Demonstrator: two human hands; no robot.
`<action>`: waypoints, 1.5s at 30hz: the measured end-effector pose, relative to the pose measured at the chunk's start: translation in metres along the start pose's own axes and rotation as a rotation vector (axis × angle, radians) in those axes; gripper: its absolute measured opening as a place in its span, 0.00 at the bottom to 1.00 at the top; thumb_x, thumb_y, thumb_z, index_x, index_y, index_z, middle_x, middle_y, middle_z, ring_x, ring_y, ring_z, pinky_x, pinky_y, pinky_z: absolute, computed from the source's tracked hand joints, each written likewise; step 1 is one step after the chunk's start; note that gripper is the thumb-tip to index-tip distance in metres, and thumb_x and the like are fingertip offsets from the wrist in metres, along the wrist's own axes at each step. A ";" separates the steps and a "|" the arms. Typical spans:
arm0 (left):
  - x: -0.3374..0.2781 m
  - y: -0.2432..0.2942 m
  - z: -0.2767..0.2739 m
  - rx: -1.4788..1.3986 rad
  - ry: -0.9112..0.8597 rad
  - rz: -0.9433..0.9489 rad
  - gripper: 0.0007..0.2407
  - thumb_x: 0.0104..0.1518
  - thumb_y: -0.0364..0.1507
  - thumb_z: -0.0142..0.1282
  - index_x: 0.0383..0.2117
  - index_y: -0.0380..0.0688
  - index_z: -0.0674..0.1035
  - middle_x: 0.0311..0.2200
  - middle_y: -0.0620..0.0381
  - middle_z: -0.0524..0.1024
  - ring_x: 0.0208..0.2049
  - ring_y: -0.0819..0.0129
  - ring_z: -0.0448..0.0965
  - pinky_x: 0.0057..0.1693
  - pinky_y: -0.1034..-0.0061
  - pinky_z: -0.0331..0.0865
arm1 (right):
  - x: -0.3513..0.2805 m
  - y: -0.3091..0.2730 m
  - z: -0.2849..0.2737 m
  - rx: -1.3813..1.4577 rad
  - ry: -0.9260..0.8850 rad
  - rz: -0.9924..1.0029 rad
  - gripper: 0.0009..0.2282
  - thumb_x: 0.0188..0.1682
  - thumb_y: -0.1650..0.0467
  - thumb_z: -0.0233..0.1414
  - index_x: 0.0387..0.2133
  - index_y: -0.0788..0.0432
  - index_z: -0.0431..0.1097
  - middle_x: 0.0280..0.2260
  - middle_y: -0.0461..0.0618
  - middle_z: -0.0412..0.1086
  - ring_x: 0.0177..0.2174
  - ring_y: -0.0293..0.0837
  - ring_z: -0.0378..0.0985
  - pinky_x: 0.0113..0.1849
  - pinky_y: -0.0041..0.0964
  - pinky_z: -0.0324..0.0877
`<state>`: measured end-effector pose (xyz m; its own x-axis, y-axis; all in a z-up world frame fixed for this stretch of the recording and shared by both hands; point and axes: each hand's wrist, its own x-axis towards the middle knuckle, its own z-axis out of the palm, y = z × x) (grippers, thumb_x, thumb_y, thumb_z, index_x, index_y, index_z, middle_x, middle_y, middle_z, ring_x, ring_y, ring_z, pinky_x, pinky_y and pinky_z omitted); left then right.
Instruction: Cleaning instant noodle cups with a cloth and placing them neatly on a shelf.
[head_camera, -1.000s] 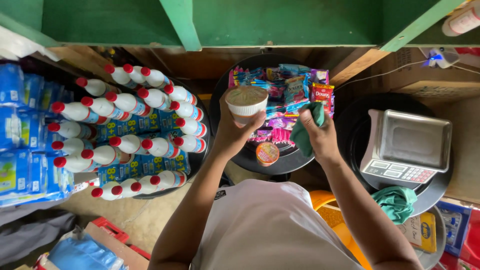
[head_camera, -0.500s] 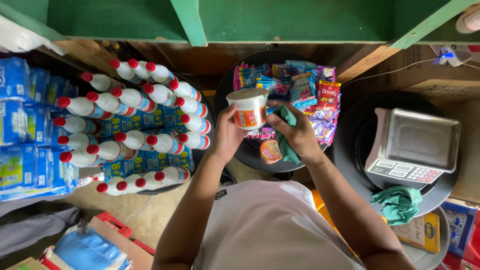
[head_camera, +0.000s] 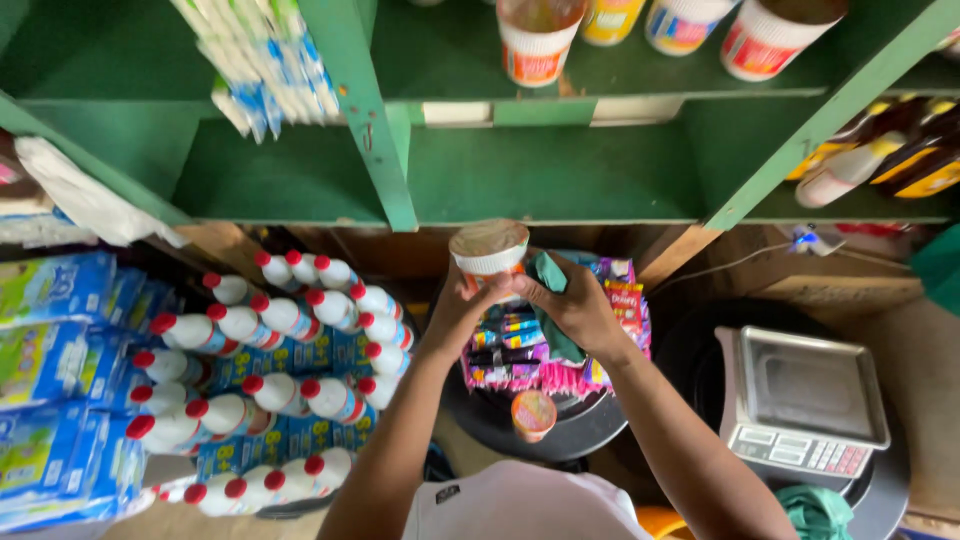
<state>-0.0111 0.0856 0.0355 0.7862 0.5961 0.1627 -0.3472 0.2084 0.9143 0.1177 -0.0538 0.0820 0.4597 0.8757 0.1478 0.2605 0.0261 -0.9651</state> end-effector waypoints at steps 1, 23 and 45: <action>0.014 0.009 0.004 0.037 -0.062 0.055 0.34 0.56 0.39 0.65 0.66 0.38 0.60 0.60 0.49 0.69 0.62 0.64 0.70 0.66 0.67 0.65 | 0.008 -0.008 -0.007 0.040 0.030 0.006 0.21 0.50 0.62 0.60 0.51 0.65 0.73 0.38 0.46 0.76 0.40 0.34 0.72 0.44 0.32 0.71; 0.237 0.132 0.048 0.636 0.014 0.707 0.32 0.49 0.49 0.68 0.55 0.39 0.75 0.43 0.50 0.81 0.44 0.65 0.80 0.52 0.72 0.73 | 0.207 -0.102 -0.118 -0.377 0.295 -0.284 0.25 0.47 0.57 0.60 0.55 0.55 0.72 0.44 0.54 0.79 0.44 0.43 0.80 0.47 0.39 0.71; 0.253 0.084 0.019 0.448 0.042 0.444 0.36 0.55 0.46 0.63 0.65 0.34 0.64 0.61 0.44 0.70 0.58 0.57 0.76 0.59 0.69 0.72 | 0.218 -0.077 -0.099 -0.239 0.317 -0.224 0.30 0.45 0.55 0.62 0.59 0.57 0.69 0.47 0.50 0.78 0.45 0.37 0.76 0.50 0.34 0.70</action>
<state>0.1678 0.2390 0.1608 0.5925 0.5828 0.5561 -0.3813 -0.4052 0.8309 0.2820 0.0873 0.2097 0.5974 0.6691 0.4420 0.5546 0.0534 -0.8304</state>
